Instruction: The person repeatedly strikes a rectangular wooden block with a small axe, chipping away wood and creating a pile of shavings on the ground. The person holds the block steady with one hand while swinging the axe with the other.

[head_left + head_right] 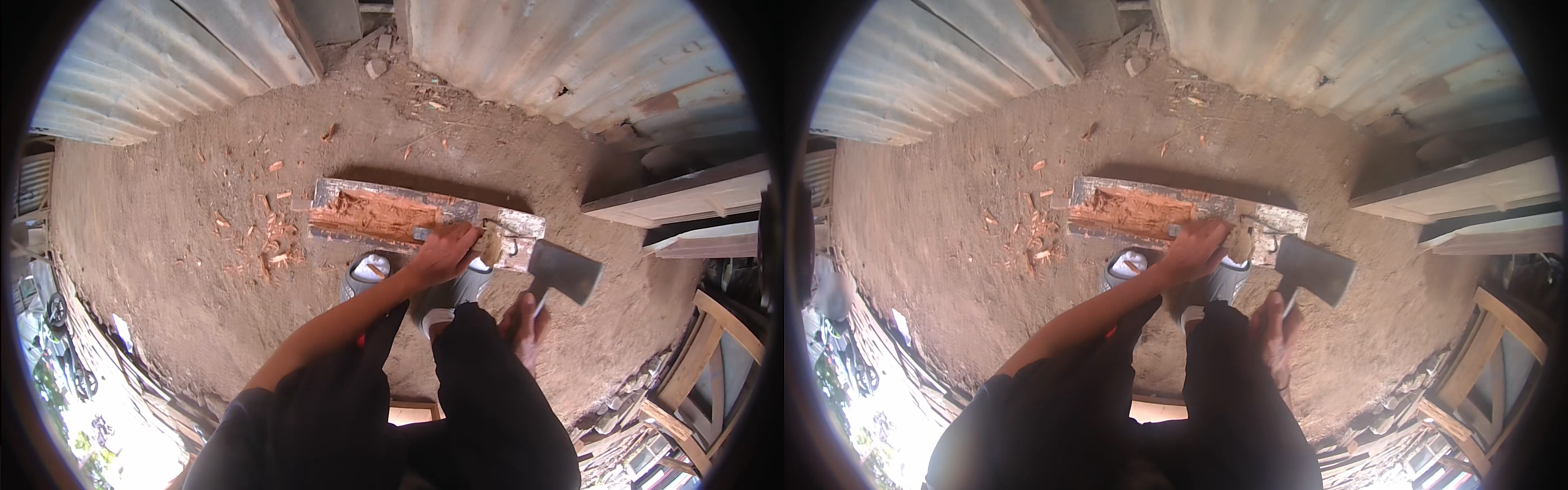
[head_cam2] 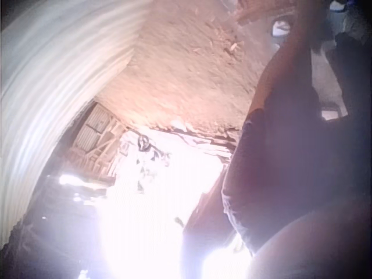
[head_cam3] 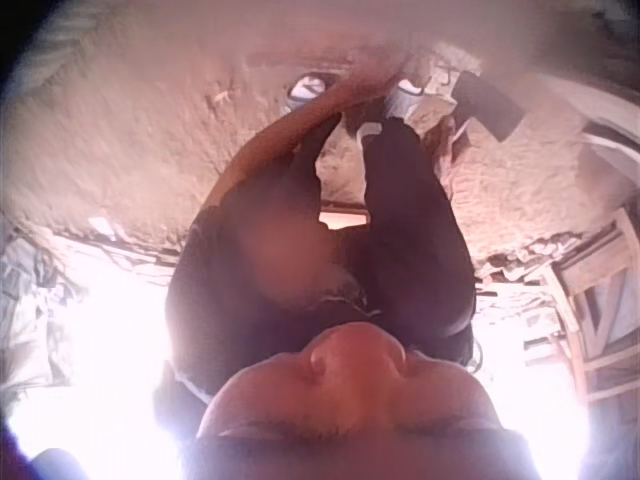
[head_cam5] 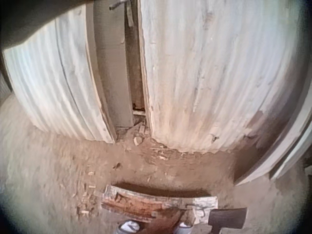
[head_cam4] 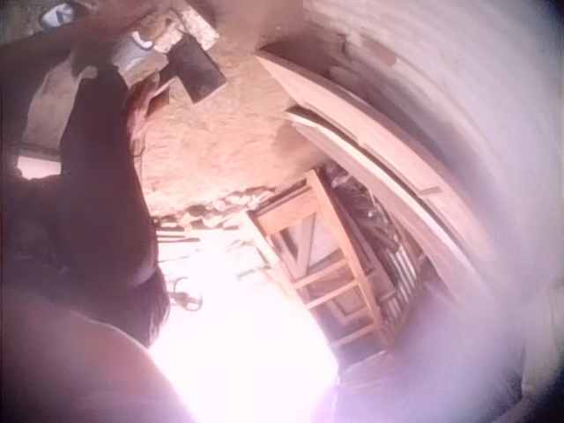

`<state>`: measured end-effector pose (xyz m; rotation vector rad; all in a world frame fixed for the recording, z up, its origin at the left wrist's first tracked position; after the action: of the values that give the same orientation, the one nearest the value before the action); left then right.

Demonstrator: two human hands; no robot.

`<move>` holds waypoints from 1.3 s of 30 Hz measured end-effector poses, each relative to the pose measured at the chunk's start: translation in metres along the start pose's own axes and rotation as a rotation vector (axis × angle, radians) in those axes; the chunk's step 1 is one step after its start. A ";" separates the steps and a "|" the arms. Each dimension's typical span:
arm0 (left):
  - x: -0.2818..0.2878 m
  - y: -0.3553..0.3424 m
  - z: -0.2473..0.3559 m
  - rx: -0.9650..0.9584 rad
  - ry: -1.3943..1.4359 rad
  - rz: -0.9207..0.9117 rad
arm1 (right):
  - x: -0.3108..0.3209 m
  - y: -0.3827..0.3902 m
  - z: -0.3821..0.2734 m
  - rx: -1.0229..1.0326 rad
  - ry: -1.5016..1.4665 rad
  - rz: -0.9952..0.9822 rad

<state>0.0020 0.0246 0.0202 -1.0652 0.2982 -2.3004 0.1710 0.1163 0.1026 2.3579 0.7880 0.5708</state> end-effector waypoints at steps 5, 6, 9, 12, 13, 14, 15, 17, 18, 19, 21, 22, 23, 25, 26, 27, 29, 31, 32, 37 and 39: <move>-0.004 -0.002 -0.006 0.029 0.069 -0.081 | -0.015 -0.001 -0.010 0.154 0.274 -0.078; -0.006 -0.005 -0.003 0.000 0.077 -0.076 | 0.001 -0.002 -0.004 0.069 0.242 -0.080; -0.012 -0.010 -0.012 0.091 0.090 -0.099 | 0.017 -0.007 0.012 -0.032 0.024 0.026; -0.007 -0.011 -0.008 0.057 0.081 -0.068 | 0.000 -0.018 0.023 -0.121 -0.053 -0.061; -0.008 -0.012 -0.007 0.034 0.072 -0.082 | -0.009 -0.023 0.024 -0.132 0.091 -0.174; -0.008 -0.010 -0.004 0.026 0.084 -0.085 | -0.001 -0.025 0.028 -0.127 0.129 -0.157; -0.009 -0.009 -0.004 0.018 0.068 -0.088 | -0.001 -0.030 0.023 -0.109 0.162 -0.148; -0.011 -0.007 -0.002 0.004 0.034 -0.095 | 0.006 -0.035 0.008 -0.105 0.070 -0.152; -0.011 -0.009 -0.004 0.026 0.039 -0.067 | 0.011 -0.033 0.000 -0.107 0.030 -0.141; -0.011 -0.010 -0.006 0.049 0.043 -0.038 | 0.012 -0.031 -0.004 -0.083 -0.055 -0.084; -0.012 -0.010 -0.009 0.080 0.055 -0.019 | 0.009 -0.023 0.000 -0.039 -0.229 0.027; -0.013 -0.011 -0.011 0.089 0.062 -0.028 | 0.010 -0.026 0.015 -0.105 -0.067 0.103; -0.014 -0.012 -0.013 0.099 0.069 -0.037 | 0.004 -0.028 0.016 -0.065 0.078 0.039; -0.012 -0.008 -0.013 0.080 0.027 -0.008 | -0.015 -0.030 0.013 0.017 0.367 -0.101; -0.010 -0.006 -0.013 0.071 0.005 0.006 | -0.007 -0.031 0.014 -0.076 0.303 -0.143; -0.010 -0.004 -0.017 0.094 0.018 -0.029 | -0.010 -0.031 0.002 -0.095 0.196 -0.205; -0.015 -0.014 -0.013 0.116 0.090 -0.094 | -0.003 -0.020 -0.022 -0.025 0.026 -0.119; -0.015 -0.016 -0.014 0.117 0.081 -0.066 | -0.006 -0.014 -0.023 -0.030 -0.134 0.021; -0.016 -0.017 -0.014 0.123 0.070 -0.072 | -0.010 -0.015 -0.018 -0.034 -0.146 0.095; -0.010 -0.013 -0.019 0.159 0.044 -0.093 | -0.022 -0.027 0.013 -0.267 0.161 -0.181; -0.011 -0.010 -0.017 0.175 0.044 -0.124 | -0.010 -0.026 0.005 -0.248 0.054 -0.158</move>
<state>-0.0098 0.0383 0.0064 -0.9701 0.0474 -2.4120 0.1560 0.1253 0.0799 2.0416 0.8658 0.6290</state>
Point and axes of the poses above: each hand's wrist, its own y-axis away from the middle knuckle, its own x-axis out of the back of the hand, z = x × y, the point moved 9 cm from there along -y, towards the middle knuckle, and after that the axes turned 10 degrees about -x, right-handed, at the moved point
